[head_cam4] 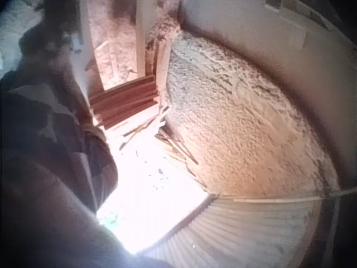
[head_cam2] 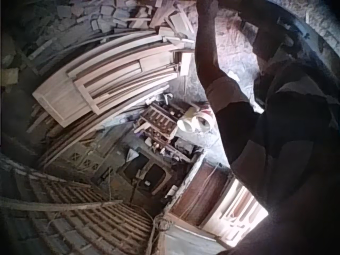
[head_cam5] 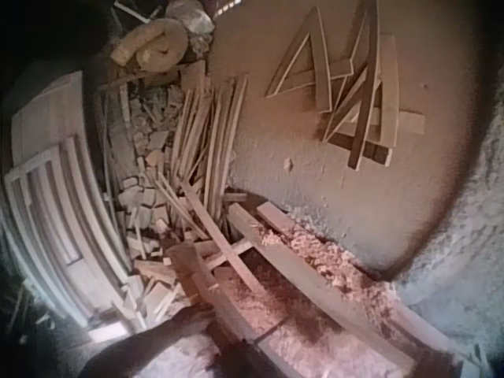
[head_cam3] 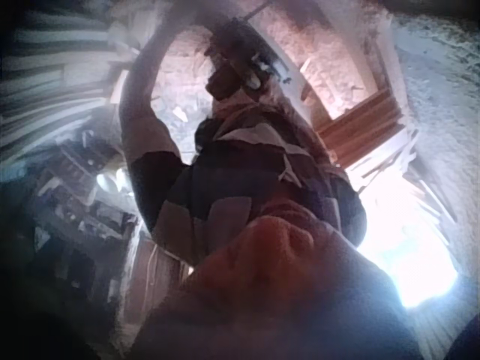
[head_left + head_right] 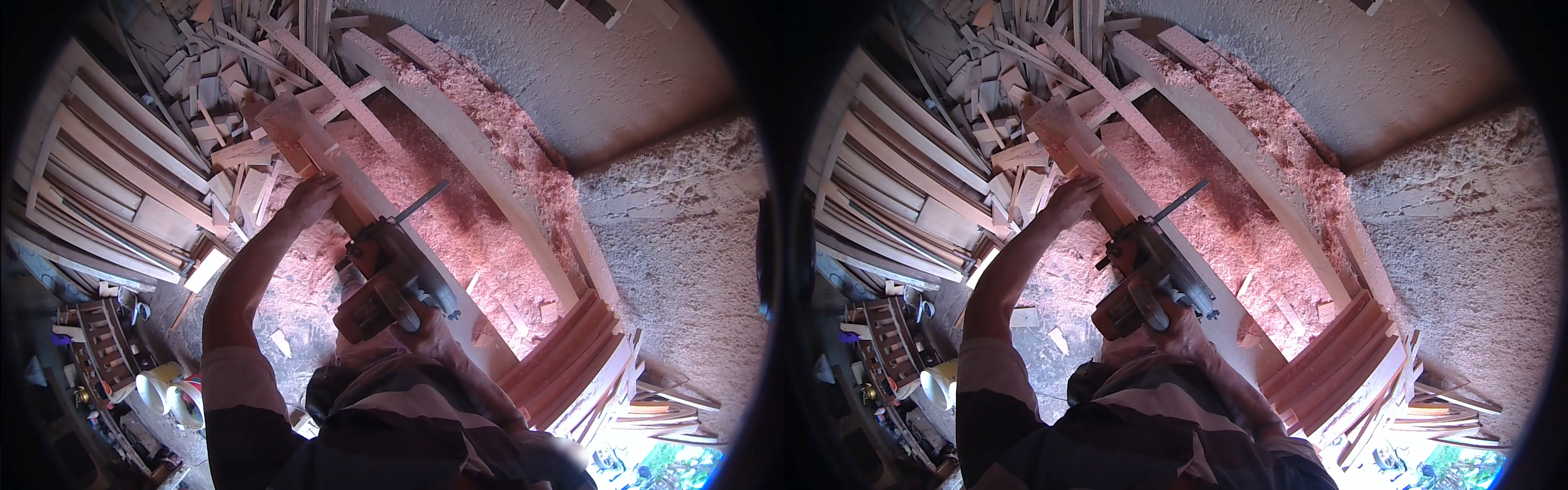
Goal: The person uses a circular saw to cut a long wooden plank into shorter pieces. They repeatedly position the plank on a workbench, cut it, and then move the cut piece aside.
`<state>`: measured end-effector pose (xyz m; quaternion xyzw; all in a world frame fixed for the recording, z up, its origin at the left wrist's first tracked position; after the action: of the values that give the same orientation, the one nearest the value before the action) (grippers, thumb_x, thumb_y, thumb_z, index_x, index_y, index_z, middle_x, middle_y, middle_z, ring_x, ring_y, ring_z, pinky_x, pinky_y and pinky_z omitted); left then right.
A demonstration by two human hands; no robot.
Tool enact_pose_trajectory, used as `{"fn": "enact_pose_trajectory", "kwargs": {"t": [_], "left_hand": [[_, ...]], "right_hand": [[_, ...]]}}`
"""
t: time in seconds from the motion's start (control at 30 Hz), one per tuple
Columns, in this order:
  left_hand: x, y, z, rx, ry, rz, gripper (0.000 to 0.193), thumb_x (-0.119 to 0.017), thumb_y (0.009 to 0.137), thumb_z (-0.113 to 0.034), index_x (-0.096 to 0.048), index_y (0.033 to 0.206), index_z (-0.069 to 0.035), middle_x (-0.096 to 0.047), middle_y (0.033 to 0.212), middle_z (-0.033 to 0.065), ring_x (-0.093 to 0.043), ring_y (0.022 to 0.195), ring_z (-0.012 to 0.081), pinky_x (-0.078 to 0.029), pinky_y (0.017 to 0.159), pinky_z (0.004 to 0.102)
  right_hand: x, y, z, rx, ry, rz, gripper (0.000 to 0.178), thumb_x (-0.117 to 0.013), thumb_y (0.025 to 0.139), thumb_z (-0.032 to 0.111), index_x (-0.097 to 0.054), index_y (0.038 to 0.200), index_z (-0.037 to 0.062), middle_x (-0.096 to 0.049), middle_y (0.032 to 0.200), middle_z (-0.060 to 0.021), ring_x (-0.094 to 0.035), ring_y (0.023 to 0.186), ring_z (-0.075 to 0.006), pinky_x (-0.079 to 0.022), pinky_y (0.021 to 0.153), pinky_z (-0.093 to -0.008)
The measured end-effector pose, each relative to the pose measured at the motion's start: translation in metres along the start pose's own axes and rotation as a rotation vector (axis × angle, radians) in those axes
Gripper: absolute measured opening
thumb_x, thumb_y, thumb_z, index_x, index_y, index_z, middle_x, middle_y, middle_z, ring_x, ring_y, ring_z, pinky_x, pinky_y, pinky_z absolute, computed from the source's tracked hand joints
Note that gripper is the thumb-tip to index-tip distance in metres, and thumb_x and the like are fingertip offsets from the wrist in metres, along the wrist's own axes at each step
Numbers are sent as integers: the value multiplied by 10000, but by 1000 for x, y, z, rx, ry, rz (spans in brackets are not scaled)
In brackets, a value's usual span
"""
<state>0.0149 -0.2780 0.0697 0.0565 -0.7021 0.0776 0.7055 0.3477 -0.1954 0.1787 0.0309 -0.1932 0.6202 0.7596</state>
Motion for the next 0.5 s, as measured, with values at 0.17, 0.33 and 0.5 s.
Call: {"fn": "enact_pose_trajectory", "kwargs": {"t": [0.17,0.33,0.5], "left_hand": [[-3,-1,25,1,29,-53,797,-868,707,-309,-562,1381,-12,-559,1450,154,-496,1388,300,-347,1216,412],[-7,2,46,21,7,-26,785,-874,698,-294,-570,1363,-6,-563,1442,161,-500,1385,294,-354,1214,411],[2,4,59,33,5,-20,735,-862,701,-275,-592,1327,0,-582,1416,159,-517,1366,294,-378,1193,412]], "right_hand": [[-5,21,0,14,17,0,506,-752,835,174,-631,1312,54,-719,1035,-190,-713,984,-293,-543,833,-406],[-11,42,2,78,16,-6,523,-748,821,153,-617,1315,45,-709,1070,-204,-704,1020,-336,-546,848,-429],[-15,57,3,71,-1,-19,507,-747,807,140,-619,1287,35,-697,1102,-221,-692,1040,-403,-554,841,-465]]}}
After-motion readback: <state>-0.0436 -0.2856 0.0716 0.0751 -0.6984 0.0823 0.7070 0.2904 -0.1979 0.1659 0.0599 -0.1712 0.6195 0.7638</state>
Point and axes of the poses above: each hand's wrist, its own y-axis towards the middle knuckle, its own x-axis out of the back of the hand, z = x × y, the point moved 6 cm from there along y, towards the middle knuckle
